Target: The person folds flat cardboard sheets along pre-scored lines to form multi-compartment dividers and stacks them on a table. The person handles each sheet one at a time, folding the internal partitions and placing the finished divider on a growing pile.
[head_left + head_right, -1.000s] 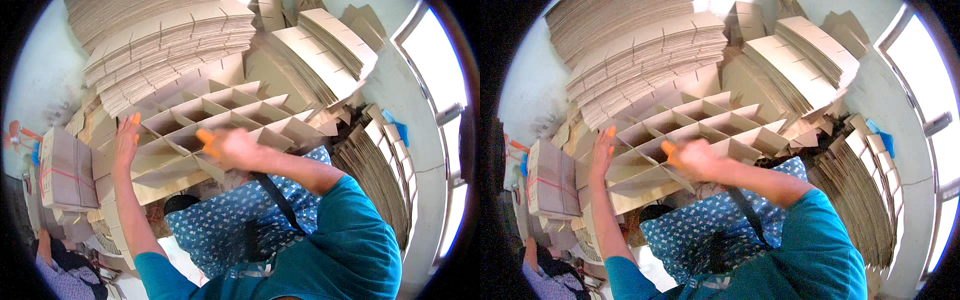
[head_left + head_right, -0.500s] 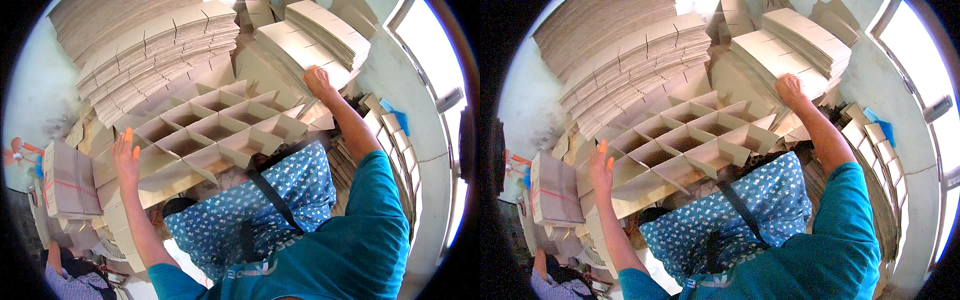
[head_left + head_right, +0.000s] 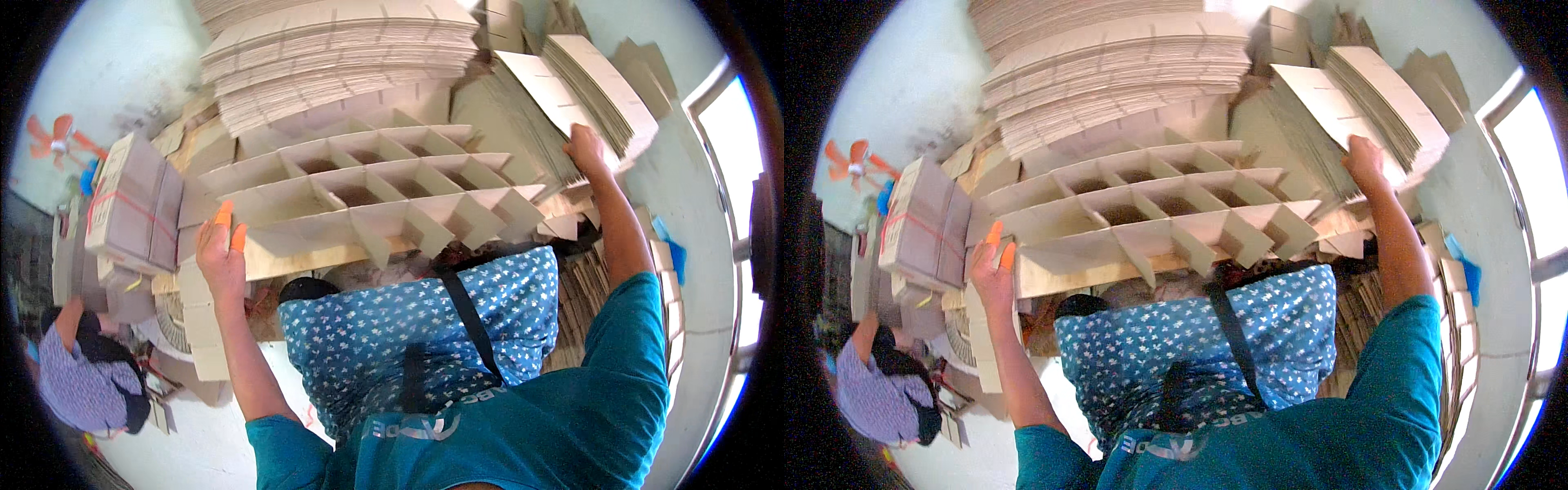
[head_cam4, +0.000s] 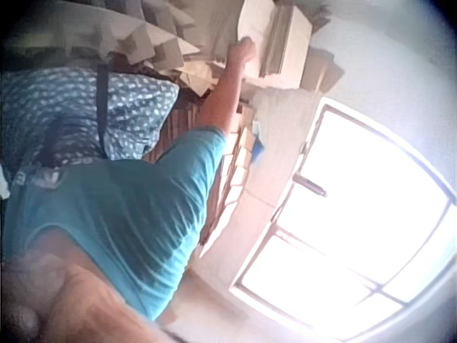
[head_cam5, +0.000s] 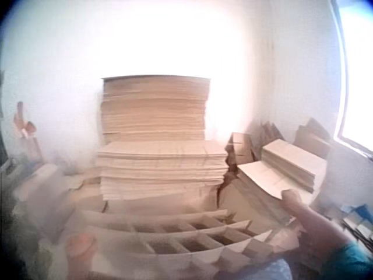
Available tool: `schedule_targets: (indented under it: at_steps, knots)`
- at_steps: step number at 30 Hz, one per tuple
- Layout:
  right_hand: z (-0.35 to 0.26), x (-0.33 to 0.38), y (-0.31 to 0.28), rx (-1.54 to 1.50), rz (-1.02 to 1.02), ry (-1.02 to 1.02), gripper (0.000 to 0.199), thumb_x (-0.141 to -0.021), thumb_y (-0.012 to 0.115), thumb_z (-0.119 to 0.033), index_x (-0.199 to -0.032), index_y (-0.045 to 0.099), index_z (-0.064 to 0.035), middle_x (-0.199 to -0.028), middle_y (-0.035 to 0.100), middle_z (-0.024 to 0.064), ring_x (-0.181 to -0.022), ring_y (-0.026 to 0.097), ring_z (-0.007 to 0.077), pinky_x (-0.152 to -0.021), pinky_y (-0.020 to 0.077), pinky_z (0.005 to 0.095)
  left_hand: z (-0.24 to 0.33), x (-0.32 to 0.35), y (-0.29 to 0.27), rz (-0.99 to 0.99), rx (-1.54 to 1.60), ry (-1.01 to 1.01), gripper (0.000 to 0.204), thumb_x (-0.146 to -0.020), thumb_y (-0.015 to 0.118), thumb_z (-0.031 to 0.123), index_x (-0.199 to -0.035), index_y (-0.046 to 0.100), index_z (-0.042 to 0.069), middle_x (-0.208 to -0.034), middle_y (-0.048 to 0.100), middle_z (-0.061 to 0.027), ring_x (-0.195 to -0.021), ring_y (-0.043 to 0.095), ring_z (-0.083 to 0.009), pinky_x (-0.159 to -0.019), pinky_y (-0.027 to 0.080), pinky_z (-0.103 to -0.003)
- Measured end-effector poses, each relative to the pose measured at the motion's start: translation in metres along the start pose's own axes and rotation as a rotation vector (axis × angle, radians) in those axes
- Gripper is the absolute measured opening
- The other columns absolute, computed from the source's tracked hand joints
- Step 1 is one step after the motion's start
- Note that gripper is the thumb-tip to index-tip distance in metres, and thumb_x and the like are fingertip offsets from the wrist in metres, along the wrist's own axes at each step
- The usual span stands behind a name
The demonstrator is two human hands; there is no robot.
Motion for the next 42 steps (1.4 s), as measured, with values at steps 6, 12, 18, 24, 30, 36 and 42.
schedule_targets:
  at_steps: [6,12,18,24,30,36,42]
  knots:
    - [0.013,-0.006,-0.029,-0.099,-0.012,0.189,0.021,-0.083,0.064,-0.026,-0.091,0.063,-0.0065,-0.079,0.058,0.0177,-0.071,0.061,0.0323,-0.064,0.0492,0.0417,-0.016,0.022,-0.016,0.077,0.024,-0.053,0.043,-0.071,0.073,0.008,-0.112,0.062,0.005,-0.108,0.064,-0.0108,-0.098,0.058,-0.0263,-0.088,0.043,-0.037]
    - [-0.105,0.024,-0.139,-0.247,0.640,-0.302,0.048,-0.087,0.059,-0.011,-0.131,0.041,-0.0124,-0.105,0.061,0.0211,-0.069,0.065,0.0338,-0.055,0.0527,0.0439,-0.007,0.023,0.002,0.039,-0.028,0.033,0.049,-0.069,0.074,0.008,-0.116,0.060,0.006,-0.113,0.063,-0.0114,-0.105,0.057,-0.0277,-0.088,0.043,-0.038]
    - [-0.265,0.077,-0.226,-0.791,0.387,-0.656,0.073,-0.075,0.071,-0.006,-0.140,0.036,-0.0060,-0.130,0.051,0.0197,-0.114,0.054,0.0226,-0.092,0.0447,0.0303,-0.017,0.025,0.023,-0.048,-0.008,0.023,0.054,-0.069,0.074,0.007,-0.120,0.058,0.008,-0.115,0.062,-0.0125,-0.106,0.057,-0.0287,-0.091,0.043,-0.039]
    - [-0.352,0.077,-0.194,-1.142,-0.021,-0.765,0.070,-0.073,0.069,0.001,-0.136,0.040,-0.0018,-0.132,0.050,0.0204,-0.118,0.052,0.0239,-0.096,0.0415,0.0303,-0.012,0.019,0.049,-0.141,0.192,-0.009,0.036,-0.070,0.071,0.004,-0.106,0.065,0.006,-0.104,0.066,-0.0125,-0.095,0.059,-0.0296,-0.082,0.048,-0.037]
    - [-0.399,0.074,-0.174,-1.166,-0.240,-0.693,0.068,-0.074,0.064,0.008,-0.136,0.036,0.0053,-0.138,0.044,0.0187,-0.128,0.042,0.0228,-0.104,0.0336,0.0300,-0.012,0.021,0.047,-0.109,0.220,-0.008,0.021,-0.070,0.069,0.002,-0.091,0.068,0.004,-0.087,0.067,-0.0114,-0.081,0.060,-0.0290,-0.072,0.049,-0.037]
    - [-0.416,0.069,-0.149,-1.100,-0.005,-0.770,0.060,-0.069,0.068,0.004,-0.125,0.046,0.0092,-0.118,0.054,0.0293,-0.112,0.055,0.0335,-0.092,0.0442,0.0350,-0.014,0.021,0.053,-0.070,0.256,0.028,0.017,-0.069,0.070,0.002,-0.086,0.067,0.004,-0.078,0.065,-0.0111,-0.075,0.058,-0.0287,-0.067,0.048,-0.037]
    - [-0.430,0.073,-0.166,-0.927,-0.388,-0.616,0.061,-0.073,0.066,0.003,-0.129,0.043,0.0082,-0.128,0.052,0.0236,-0.119,0.051,0.0228,-0.096,0.0411,0.0303,-0.019,0.023,0.055,-0.047,0.224,0.028,0.016,-0.069,0.070,0.002,-0.085,0.067,0.004,-0.078,0.065,-0.0111,-0.073,0.059,-0.0280,-0.063,0.048,-0.037]
Point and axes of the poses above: each hand's wrist, its own x-axis away from the middle knuckle, its own y-axis out of the palm, z = x × y, the point moved 4 cm from there along -x, towards the middle knuckle
